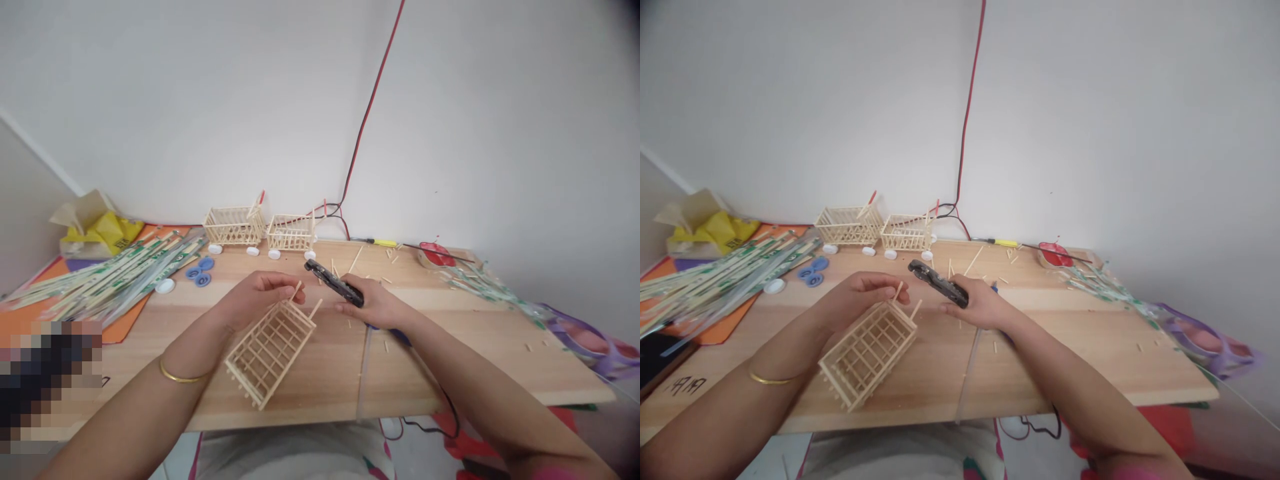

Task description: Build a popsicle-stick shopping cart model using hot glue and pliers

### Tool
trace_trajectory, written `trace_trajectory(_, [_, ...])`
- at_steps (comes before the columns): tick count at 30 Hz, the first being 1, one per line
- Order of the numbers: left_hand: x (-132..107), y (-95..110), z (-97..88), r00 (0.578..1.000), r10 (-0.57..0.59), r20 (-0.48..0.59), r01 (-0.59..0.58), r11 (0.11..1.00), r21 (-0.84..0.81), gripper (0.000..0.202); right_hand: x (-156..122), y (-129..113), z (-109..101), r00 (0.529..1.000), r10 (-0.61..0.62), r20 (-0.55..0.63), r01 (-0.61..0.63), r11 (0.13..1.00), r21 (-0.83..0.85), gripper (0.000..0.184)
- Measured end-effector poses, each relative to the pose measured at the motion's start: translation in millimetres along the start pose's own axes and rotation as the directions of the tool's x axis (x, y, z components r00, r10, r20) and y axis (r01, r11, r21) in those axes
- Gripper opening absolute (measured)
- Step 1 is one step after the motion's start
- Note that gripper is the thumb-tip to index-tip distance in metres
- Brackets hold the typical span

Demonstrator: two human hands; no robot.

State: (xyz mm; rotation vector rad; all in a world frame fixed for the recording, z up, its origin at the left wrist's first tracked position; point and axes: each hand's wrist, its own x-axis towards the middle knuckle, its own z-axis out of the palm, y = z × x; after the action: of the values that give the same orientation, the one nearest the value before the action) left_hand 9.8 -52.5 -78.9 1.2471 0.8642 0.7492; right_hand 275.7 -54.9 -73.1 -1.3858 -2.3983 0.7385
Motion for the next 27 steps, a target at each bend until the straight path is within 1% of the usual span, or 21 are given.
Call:
trace_trajectory(3, [1,0,0.2,1.000,0.006,-0.023,-0.005,1.000,0.022,0.026,-2,-2,-1,1.000,0.001,0.002,-0.001,1.000,0.007,0.037])
trace_trajectory(9, [2,-3,3.9,0.998,-0.039,-0.050,0.038,0.999,-0.021,0.029,-5,-10,-3,0.999,-0.023,0.025,0.022,0.998,0.052,0.038])
trace_trajectory(14, [2,-2,7.0,0.999,0.007,-0.054,-0.009,0.999,-0.035,0.029,-3,-12,-3,0.997,-0.038,0.062,0.035,0.999,0.042,0.035])
trace_trajectory(19, [3,-4,6.1,0.999,0.005,-0.051,-0.007,0.999,-0.042,0.027,2,-18,-4,0.992,-0.075,0.105,0.072,0.997,0.037,0.033])
trace_trajectory(21, [2,-3,6.1,0.999,0.008,-0.052,-0.009,1.000,-0.025,0.026,3,-22,-6,0.991,-0.076,0.114,0.075,0.997,0.016,0.033])
trace_trajectory(24, [1,1,7.1,0.998,0.008,-0.066,-0.008,1.000,-0.007,0.024,4,-28,-9,0.994,-0.058,0.097,0.063,0.997,-0.054,0.033])
trace_trajectory(27, [0,3,8.0,0.997,0.004,-0.075,-0.005,1.000,-0.003,0.024,5,-30,-12,0.994,-0.060,0.088,0.069,0.993,-0.096,0.033])
